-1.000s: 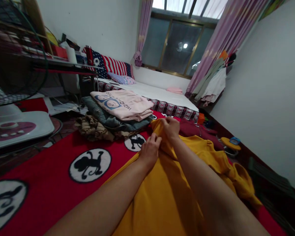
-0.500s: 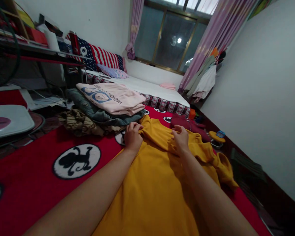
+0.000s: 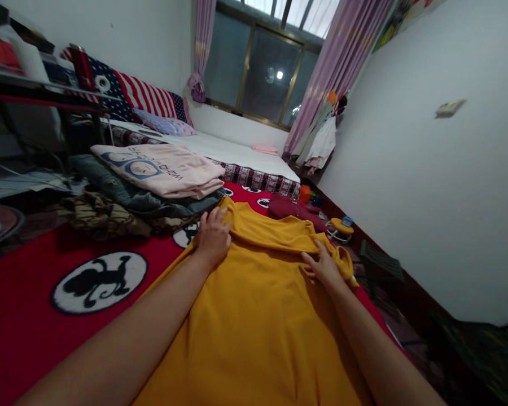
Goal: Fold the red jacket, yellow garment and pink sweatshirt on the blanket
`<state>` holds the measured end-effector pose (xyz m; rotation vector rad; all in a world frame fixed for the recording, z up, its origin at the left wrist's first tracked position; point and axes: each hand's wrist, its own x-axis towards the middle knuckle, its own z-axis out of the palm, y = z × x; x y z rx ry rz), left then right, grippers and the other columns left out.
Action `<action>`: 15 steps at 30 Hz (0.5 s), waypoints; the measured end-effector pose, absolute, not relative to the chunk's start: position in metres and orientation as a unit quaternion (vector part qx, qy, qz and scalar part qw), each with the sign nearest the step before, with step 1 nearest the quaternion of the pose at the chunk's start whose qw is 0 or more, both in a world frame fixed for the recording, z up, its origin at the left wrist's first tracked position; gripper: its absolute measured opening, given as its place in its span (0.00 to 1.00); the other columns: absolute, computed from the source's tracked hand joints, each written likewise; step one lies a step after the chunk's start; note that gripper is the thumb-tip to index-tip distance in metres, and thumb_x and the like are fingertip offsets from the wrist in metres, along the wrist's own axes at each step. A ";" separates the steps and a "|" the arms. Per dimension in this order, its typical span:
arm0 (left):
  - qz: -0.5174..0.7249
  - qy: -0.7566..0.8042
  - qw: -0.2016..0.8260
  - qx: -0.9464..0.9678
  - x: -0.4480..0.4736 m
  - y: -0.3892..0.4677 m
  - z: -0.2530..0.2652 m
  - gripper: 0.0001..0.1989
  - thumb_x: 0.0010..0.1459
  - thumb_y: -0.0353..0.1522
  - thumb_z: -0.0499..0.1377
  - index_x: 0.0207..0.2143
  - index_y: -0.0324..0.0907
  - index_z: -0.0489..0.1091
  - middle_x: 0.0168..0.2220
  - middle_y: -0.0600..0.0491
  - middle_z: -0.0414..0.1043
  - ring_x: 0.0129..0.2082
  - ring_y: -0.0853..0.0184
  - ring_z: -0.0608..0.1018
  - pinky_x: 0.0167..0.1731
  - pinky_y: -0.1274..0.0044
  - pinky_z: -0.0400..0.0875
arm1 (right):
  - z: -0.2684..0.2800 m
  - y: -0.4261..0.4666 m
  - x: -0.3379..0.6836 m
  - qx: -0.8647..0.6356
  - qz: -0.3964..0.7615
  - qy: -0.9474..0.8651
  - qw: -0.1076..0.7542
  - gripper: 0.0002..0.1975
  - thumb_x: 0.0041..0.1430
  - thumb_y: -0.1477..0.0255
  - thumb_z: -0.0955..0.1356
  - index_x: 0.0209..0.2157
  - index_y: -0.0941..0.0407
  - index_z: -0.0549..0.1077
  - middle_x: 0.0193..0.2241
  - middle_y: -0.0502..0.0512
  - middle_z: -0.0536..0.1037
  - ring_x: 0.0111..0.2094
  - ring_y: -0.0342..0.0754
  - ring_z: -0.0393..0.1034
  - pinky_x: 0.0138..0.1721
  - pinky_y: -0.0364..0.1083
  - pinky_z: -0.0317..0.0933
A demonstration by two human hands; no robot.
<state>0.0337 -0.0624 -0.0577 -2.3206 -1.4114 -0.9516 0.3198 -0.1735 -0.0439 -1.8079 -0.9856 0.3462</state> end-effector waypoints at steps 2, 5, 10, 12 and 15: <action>-0.325 -0.394 0.106 -0.853 0.036 -0.063 -0.059 0.13 0.58 0.30 0.55 0.42 0.43 0.76 0.57 0.46 0.66 0.61 0.55 0.62 0.60 0.61 0.53 | -0.045 -0.167 0.317 -0.714 0.235 -0.347 0.561 0.24 0.42 0.67 0.74 0.44 0.56 0.73 0.37 0.55 0.76 0.31 0.48 0.73 0.23 0.43 0.70; -0.290 -0.327 0.056 -0.898 0.038 -0.062 -0.061 0.11 0.61 0.33 0.54 0.38 0.43 0.77 0.43 0.47 0.75 0.51 0.57 0.71 0.54 0.64 0.62 | -0.040 -0.158 0.314 -0.661 0.244 -0.245 0.665 0.14 0.46 0.69 0.70 0.38 0.57 0.74 0.40 0.56 0.76 0.35 0.46 0.73 0.25 0.40 0.69; -0.303 -0.308 0.027 -0.902 0.040 -0.062 -0.063 0.11 0.62 0.36 0.56 0.39 0.43 0.76 0.38 0.48 0.75 0.42 0.59 0.75 0.47 0.67 0.66 | -0.015 -0.141 0.306 -0.574 0.003 -0.203 0.793 0.20 0.51 0.71 0.64 0.47 0.59 0.74 0.48 0.58 0.75 0.48 0.48 0.72 0.47 0.47 0.68; -0.323 -0.323 0.013 -0.890 0.040 -0.062 -0.062 0.12 0.63 0.37 0.55 0.40 0.43 0.76 0.38 0.49 0.76 0.41 0.59 0.75 0.47 0.67 0.66 | -0.006 -0.135 0.291 -0.552 -0.024 -0.312 0.772 0.19 0.54 0.67 0.64 0.45 0.58 0.75 0.50 0.59 0.75 0.52 0.50 0.69 0.55 0.50 0.63; -0.406 -0.372 0.004 -0.835 0.039 -0.063 -0.059 0.14 0.65 0.36 0.51 0.46 0.41 0.72 0.43 0.47 0.75 0.43 0.59 0.75 0.47 0.67 0.67 | -0.006 -0.129 0.261 -0.541 0.050 -0.537 0.645 0.17 0.56 0.60 0.66 0.39 0.57 0.79 0.52 0.59 0.74 0.56 0.52 0.66 0.60 0.54 0.55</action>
